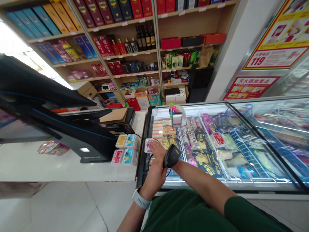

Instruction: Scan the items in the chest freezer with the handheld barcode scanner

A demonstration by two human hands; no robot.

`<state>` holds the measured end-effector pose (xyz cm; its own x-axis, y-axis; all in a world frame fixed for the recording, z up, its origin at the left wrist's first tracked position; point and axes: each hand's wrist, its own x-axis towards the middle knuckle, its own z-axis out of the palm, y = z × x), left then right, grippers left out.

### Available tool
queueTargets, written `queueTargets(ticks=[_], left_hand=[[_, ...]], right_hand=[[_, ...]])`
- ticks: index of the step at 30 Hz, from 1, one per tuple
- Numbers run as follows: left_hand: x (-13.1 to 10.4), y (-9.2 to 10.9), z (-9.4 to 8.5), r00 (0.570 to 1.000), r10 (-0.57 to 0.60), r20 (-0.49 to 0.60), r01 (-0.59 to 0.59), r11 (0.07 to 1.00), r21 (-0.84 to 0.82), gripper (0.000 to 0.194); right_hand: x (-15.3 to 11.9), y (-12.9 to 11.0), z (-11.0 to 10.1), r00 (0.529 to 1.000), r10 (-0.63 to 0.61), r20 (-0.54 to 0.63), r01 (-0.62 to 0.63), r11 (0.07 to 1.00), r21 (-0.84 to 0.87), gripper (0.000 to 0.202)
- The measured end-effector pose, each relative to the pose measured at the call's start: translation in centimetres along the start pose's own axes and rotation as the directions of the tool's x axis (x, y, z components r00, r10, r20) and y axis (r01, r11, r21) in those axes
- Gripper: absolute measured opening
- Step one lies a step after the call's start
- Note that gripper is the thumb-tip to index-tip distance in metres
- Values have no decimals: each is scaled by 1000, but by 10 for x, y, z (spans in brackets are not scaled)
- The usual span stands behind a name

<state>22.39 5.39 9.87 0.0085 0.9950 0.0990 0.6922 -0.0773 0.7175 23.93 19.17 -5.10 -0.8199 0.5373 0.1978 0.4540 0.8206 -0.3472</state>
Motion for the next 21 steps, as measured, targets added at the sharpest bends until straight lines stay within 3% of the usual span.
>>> queueTargets(ticks=[7,12,21], left_hand=[[3,0,2,1000,15,-20,-15,1000,-20,63],[5,0,5,1000,26,-14,-26,999,-29,62],[10,-1,14,999,46,1,-46,999,-29,64]], right_hand=[[-9,6,5,996,-80,31,83,992,-94,36],[-21,15,1,983,-175,-63,169,982,-88,42],[-45,16,-49,985,-57,-160,60,998,19,37]])
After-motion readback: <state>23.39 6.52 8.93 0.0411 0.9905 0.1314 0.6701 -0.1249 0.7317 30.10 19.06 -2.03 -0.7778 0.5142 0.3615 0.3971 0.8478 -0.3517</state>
